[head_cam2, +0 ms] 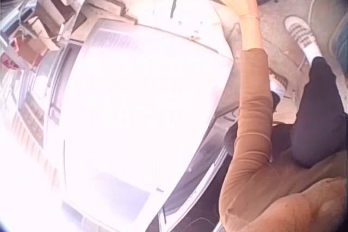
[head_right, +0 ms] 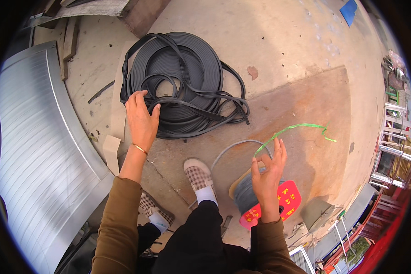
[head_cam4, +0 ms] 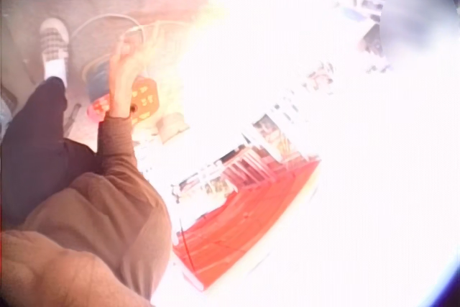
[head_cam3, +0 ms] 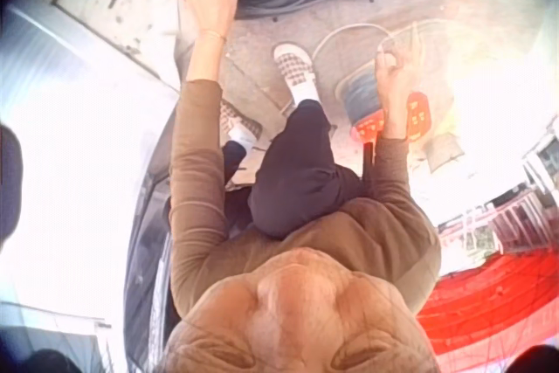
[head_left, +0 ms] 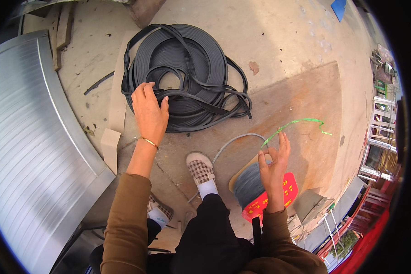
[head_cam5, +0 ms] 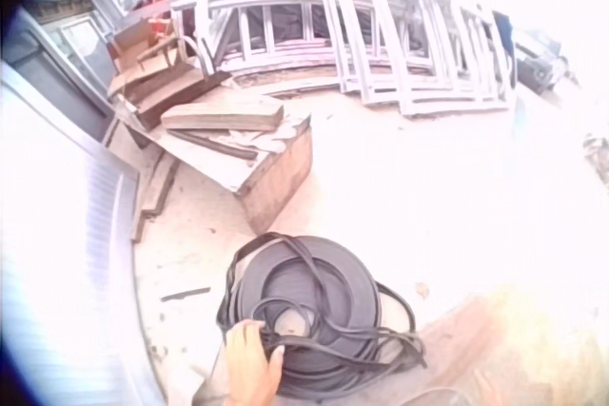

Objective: The person assembles a window frame by inserting a long aluminum profile into the frame's channel, then secures a coiled black rubber seal with a green zip tie. The person then walks to a workbench, places the seal and a bucket on the table, and returns to the frame to prepare a caulking gun.

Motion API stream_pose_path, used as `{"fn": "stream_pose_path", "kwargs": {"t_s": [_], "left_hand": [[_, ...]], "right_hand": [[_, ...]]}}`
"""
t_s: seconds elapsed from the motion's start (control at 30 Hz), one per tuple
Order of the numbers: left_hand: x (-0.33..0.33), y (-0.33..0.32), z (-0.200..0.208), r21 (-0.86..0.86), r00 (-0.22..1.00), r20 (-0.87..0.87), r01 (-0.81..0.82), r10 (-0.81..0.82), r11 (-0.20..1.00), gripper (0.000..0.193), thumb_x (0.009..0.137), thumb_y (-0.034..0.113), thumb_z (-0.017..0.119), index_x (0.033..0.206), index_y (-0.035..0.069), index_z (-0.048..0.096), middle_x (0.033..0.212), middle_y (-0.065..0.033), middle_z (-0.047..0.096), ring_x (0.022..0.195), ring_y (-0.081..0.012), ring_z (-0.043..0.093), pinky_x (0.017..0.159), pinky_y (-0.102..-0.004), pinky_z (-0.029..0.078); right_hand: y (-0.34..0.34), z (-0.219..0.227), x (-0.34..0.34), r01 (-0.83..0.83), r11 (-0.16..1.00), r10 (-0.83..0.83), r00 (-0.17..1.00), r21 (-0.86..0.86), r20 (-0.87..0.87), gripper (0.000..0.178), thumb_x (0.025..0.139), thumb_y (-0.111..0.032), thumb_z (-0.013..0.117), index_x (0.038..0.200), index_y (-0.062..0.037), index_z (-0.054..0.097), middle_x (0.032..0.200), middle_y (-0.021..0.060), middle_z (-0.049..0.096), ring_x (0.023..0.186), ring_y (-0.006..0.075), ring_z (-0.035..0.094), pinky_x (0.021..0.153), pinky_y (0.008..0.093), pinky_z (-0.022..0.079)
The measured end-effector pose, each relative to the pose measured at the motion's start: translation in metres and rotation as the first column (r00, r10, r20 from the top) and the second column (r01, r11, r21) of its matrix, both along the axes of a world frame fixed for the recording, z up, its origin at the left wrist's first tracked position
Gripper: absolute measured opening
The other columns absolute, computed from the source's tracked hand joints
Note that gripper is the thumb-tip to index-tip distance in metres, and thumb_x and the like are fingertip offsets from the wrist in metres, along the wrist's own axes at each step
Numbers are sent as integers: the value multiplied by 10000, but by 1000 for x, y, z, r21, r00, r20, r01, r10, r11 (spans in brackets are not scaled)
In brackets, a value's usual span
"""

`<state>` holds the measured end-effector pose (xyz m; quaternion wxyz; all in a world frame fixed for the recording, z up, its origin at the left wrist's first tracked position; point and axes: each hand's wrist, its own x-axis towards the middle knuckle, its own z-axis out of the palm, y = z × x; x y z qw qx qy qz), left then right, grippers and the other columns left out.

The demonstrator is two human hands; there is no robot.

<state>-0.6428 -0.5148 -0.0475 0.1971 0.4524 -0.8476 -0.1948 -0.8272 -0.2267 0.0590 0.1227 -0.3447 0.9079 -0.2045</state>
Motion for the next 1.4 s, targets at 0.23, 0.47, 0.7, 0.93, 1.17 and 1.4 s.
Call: {"fn": "stream_pose_path", "kwargs": {"t_s": [0.23, 0.47, 0.7, 0.93, 1.17, 1.4], "left_hand": [[-14, -7, -34, 164, 891, 273, 329, -363, 930, 603, 838, 259, 876, 1255, -52, 571, 1131, -201, 692, 1139, -355, 642, 1088, -463, 450], [-46, -37, -45, 455, 633, 583, 265, -510, 850, 527, 871, 602, 780, 956, 82, 792, 931, -125, 785, 986, -289, 734, 984, -400, 422], [-57, -43, -58, 517, 522, 632, 268, -574, 813, 693, 899, 763, 635, 926, 99, 829, 974, -139, 800, 944, -299, 753, 895, -433, 462], [-52, -39, -58, 472, 567, 587, 341, -578, 813, 738, 904, 771, 620, 951, 62, 819, 992, -173, 793, 1000, -327, 752, 928, -452, 513], [-57, -36, -35, 555, 567, 517, 349, -642, 755, 764, 897, 755, 647, 938, 6, 796, 1000, -208, 784, 979, -365, 755, 877, -452, 564], [-37, 0, 21, 769, 648, 225, 340, -727, 541, 989, 916, 868, 493, 651, -64, 691, 753, -274, 685, 797, -424, 704, 745, -467, 556]], "right_hand": [[13, -55, 16, -156, 977, 202, 895, -147, 398, 91, 888, -3, 718, 819, -13, 659, 1238, 162, 735, 1122, 349, 711, 1123, 492, 480], [-2, -156, 90, 643, 694, -282, -170, 324, 944, 194, 1068, -21, 545, 1201, 86, 638, 1162, 187, 724, 1044, 250, 732, 910, 377, 628], [-67, -215, 127, 849, 474, -19, -255, 233, 967, 219, 1054, 21, 547, 1237, 94, 642, 1236, 179, 699, 1196, 273, 669, 1081, 407, 555], [-68, -221, 125, 846, 480, -55, -237, 234, 970, 200, 976, 27, 579, 1146, -11, 676, 1114, 71, 717, 1058, 205, 666, 1050, 375, 508], [-63, -206, 122, 881, 375, 143, -364, 290, 920, 193, 996, -67, 534, 1145, -37, 654, 1170, 88, 705, 1154, 250, 647, 1121, 416, 474], [-65, -145, 109, 880, 235, 188, -457, 412, 869, 269, 1064, -155, 436, 1236, -52, 616, 1216, 99, 684, 1249, 276, 604, 1118, 463, 479]]}}
